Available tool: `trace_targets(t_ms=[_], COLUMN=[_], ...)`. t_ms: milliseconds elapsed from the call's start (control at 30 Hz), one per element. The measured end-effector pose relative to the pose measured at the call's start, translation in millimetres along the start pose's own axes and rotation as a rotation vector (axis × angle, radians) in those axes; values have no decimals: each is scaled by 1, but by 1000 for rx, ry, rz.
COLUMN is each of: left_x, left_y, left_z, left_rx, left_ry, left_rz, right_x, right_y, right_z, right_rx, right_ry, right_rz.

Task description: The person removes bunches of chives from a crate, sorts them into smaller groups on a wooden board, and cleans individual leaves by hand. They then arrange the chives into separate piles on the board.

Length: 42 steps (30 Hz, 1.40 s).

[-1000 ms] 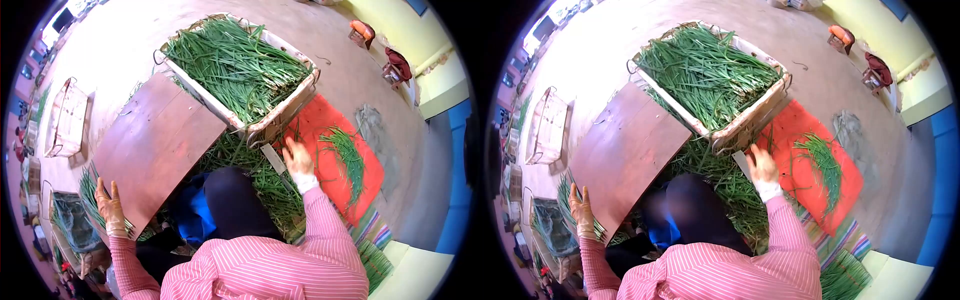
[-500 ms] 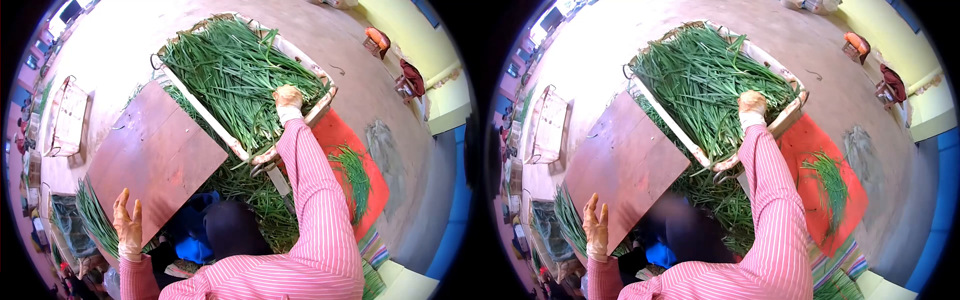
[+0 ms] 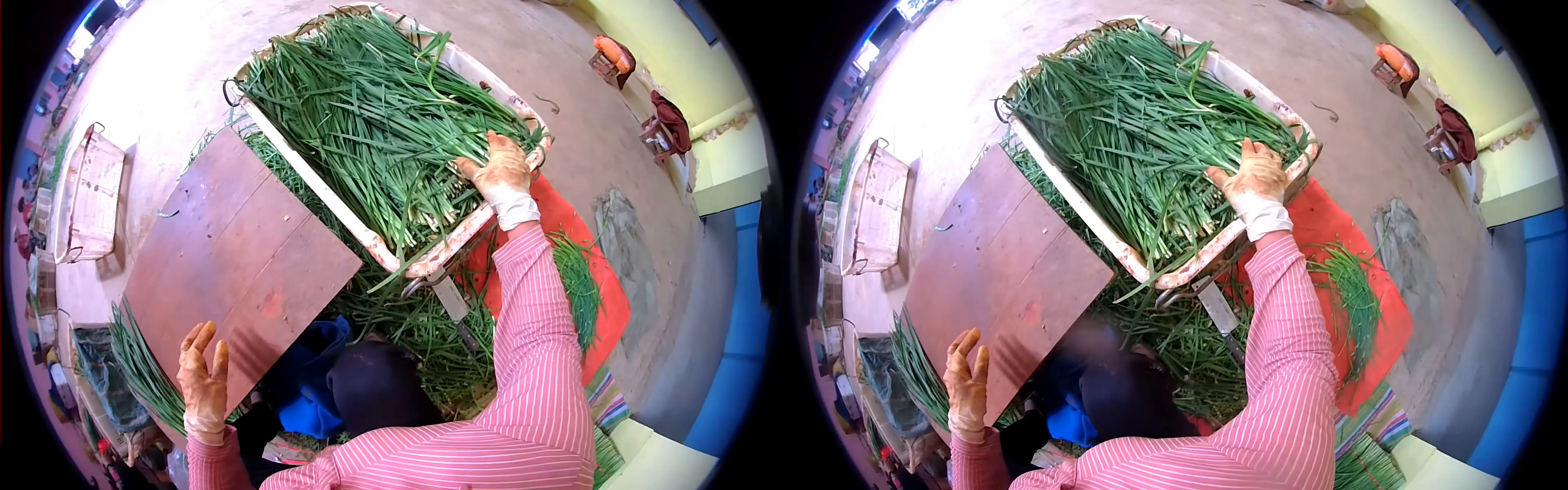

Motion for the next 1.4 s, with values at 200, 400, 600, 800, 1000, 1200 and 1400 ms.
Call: trace_targets(t_ms=[200,400,600,800,1000,1200,1400], left_x=[-9,-13,-22,-31,-37,-40,-41], left_y=[-1,0,-4,-8,-10,-16,-22], left_z=[-13,-9,-8,-9,-14,-18,-22], left_rx=[-47,-36,-10,123,71,106,95], left_ry=[9,44,42,33,1,-2,-32], left_rz=[45,70,102,110,135,148,210], right_x=[-23,-46,-82,-103,-99,-91,-91], right_y=[-23,-25,-38,-31,-31,-17,-27], right_z=[36,24,-27,-47,-48,-39,-43], right_rx=[248,217,34,78,177,209,155], right_ry=[-197,-220,-148,-181,-191,-248,-224], right_rz=[439,475,478,561,506,676,625])
Point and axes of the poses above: each hand's wrist, its own x-axis away from the middle knuckle, its own y-axis out of the back of the hand, z = x × y, the point moved 6 cm from there along -x, towards the middle knuckle, and after that the axes turned 15 degrees about z, right-handed, at the moved point
